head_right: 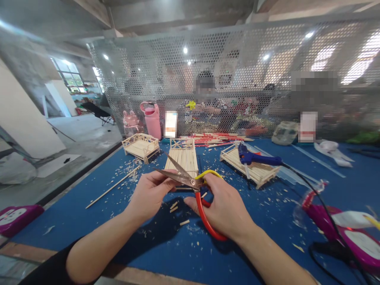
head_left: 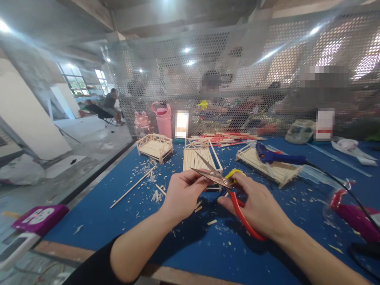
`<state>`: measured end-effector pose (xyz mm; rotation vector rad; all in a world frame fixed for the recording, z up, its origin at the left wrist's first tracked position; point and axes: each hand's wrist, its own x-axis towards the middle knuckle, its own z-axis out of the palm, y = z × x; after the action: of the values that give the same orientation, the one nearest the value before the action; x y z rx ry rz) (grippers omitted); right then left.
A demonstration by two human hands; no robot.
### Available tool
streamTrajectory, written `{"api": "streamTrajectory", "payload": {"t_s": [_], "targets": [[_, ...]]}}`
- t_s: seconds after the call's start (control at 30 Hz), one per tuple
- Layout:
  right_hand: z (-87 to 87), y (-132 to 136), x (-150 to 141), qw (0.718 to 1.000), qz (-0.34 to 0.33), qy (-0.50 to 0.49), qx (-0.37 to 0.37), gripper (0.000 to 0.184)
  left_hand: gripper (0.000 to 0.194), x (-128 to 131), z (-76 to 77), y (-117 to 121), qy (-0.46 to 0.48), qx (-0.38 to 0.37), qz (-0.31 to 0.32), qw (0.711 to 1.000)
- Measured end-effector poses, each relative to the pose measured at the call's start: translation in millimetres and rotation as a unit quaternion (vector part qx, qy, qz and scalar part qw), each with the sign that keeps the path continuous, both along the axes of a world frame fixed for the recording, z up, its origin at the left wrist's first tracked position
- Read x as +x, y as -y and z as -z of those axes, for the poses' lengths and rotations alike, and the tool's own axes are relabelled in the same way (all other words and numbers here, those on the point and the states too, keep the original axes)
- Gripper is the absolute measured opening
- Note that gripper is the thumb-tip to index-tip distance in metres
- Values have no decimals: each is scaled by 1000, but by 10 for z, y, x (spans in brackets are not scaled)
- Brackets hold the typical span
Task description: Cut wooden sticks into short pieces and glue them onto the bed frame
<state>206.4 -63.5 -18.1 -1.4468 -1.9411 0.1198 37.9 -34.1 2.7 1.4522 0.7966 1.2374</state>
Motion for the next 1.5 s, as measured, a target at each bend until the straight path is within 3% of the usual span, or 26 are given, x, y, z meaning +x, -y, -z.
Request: {"api": "streamTrajectory", "payload": {"t_s": [0.2,0.43,0.73,0.97,1.1,1.17,1.3,1.4,1.5], "targets": [[-22,7,-27,999,-37,-20,-15,21,9,6,9,7,5,-28,1,1000],[-5,12,12,999,-52,-12,-8,21,11,-14,12,6,-4,-3,-5,1000],[26,11,12,1000,-8,-16,-13,5,15,-38,17,19,-49,69,3,996],[96,-42,34,999,13,-25,-25,7,17,-34,9,10,-88,74,-42,992],[81,-65,-20,997,23,-79,-4,7,20,-67,-29,-29,-133,48,-53,989],[59,-75,-16,991,36,-127,9,5,19,-117,-37,-48,-231,51,-26,971],[3,-108,110,974,114,-195,28,7,13,-193,-3,-44,-453,112,27,884],[-26,-126,215,963,164,-207,45,7,10,-186,53,-23,-534,115,22,837],[-33,-119,245,962,171,-208,50,7,9,-176,93,-28,-551,111,28,827]]}}
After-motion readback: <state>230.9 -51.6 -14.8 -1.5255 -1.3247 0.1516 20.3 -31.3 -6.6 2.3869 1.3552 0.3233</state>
